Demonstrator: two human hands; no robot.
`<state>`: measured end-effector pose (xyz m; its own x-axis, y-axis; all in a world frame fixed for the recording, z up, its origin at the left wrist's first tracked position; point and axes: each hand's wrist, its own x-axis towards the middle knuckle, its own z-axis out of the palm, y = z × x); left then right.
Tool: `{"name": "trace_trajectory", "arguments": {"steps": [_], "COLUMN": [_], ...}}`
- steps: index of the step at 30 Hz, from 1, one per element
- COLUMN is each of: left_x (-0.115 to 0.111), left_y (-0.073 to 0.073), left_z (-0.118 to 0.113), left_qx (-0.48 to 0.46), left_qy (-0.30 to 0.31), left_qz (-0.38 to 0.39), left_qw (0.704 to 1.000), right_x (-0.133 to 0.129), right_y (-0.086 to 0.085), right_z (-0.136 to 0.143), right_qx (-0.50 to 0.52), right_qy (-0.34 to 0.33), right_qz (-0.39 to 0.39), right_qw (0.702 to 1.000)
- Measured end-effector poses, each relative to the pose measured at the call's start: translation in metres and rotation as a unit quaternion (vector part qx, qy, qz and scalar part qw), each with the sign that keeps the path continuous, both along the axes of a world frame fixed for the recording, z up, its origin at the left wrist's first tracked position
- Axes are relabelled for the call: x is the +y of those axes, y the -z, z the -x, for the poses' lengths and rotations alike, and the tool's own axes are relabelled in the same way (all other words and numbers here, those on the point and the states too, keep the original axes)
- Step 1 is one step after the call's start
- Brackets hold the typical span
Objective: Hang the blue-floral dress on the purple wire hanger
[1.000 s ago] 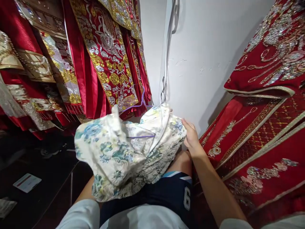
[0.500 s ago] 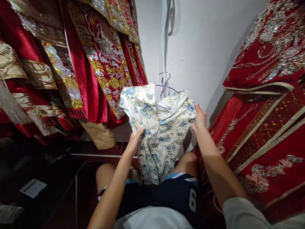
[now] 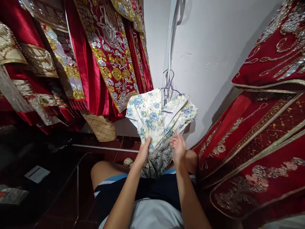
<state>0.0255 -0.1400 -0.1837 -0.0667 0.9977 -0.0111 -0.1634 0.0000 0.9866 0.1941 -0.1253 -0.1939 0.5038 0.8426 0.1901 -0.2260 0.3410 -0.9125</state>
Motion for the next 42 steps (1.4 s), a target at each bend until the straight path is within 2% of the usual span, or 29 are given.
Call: {"name": "trace_trajectory", "arguments": {"steps": [2,3,5,9,10,12,14,15,16,17,19,21,24,27,28,32,34,36,38,39,42], "left_x": [-0.004,-0.005,-0.006,-0.007,-0.008,-0.012,-0.017,-0.018,-0.018,-0.017,-0.012,-0.005,0.004,0.007,0.007,0.007,0.008,0.01,0.014,0.017,0.034], "left_y": [-0.004,-0.006,-0.01,-0.007,-0.006,-0.002,-0.002,-0.002,-0.004,-0.005,-0.008,-0.011,-0.016,-0.025,-0.028,-0.034,-0.033,-0.031,-0.034,-0.038,-0.069], "left_z": [-0.004,-0.005,-0.004,0.0,0.0,-0.003,-0.009,-0.012,-0.016,-0.021,-0.029,-0.035,-0.041,-0.048,-0.05,-0.055,-0.054,-0.048,-0.04,-0.036,-0.025], "left_qx": [-0.016,-0.018,-0.008,0.009,0.025,0.086,0.178,0.223,0.258,0.279,0.294,0.319,0.41,0.516,0.55,0.641,0.66,0.665,0.65,0.626,0.499], "left_qy": [0.018,0.019,0.026,0.022,-0.006,-0.119,-0.233,-0.25,-0.231,-0.179,-0.036,0.058,0.091,0.128,0.137,0.161,0.18,0.198,0.214,0.215,0.156], "left_qz": [-0.021,-0.029,-0.049,-0.066,-0.078,-0.123,-0.182,-0.208,-0.228,-0.241,-0.247,-0.231,-0.221,-0.209,-0.202,-0.177,-0.176,-0.18,-0.19,-0.203,-0.266], "left_qw": [0.999,0.999,0.998,0.998,0.997,0.981,0.939,0.919,0.91,0.912,0.923,0.917,0.88,0.82,0.799,0.729,0.708,0.697,0.704,0.721,0.81], "right_x": [-0.004,-0.005,-0.006,-0.011,-0.013,-0.018,-0.022,-0.023,-0.025,-0.026,-0.027,-0.026,-0.012,0.023,0.038,0.09,0.101,0.101,0.094,0.09,0.077], "right_y": [-0.001,-0.004,-0.013,-0.026,-0.027,-0.03,-0.033,-0.034,-0.036,-0.038,-0.042,-0.048,-0.067,-0.102,-0.117,-0.172,-0.189,-0.194,-0.191,-0.188,-0.179], "right_z": [0.025,0.033,0.04,0.029,0.025,0.018,0.014,0.013,0.013,0.013,0.013,0.009,-0.005,-0.02,-0.023,-0.015,-0.006,0.001,0.003,0.003,0.001], "right_qx": [-0.021,-0.033,-0.05,-0.049,-0.047,-0.056,-0.079,-0.09,-0.098,-0.103,-0.11,-0.115,-0.109,-0.073,-0.055,-0.007,0.007,0.009,-0.003,-0.011,-0.032], "right_qy": [-0.167,-0.211,-0.238,-0.226,-0.217,-0.201,-0.198,-0.199,-0.203,-0.209,-0.228,-0.251,-0.243,-0.204,-0.215,-0.216,-0.204,-0.197,-0.196,-0.197,-0.189], "right_qz": [0.051,0.055,0.036,0.01,0.01,0.013,0.016,0.017,0.017,0.016,0.018,0.036,0.065,0.061,0.058,0.035,0.022,0.007,-0.008,-0.015,-0.037], "right_qw": [0.984,0.975,0.969,0.973,0.975,0.978,0.977,0.976,0.974,0.972,0.967,0.96,0.962,0.974,0.973,0.976,0.979,0.98,0.98,0.98,0.981]}}
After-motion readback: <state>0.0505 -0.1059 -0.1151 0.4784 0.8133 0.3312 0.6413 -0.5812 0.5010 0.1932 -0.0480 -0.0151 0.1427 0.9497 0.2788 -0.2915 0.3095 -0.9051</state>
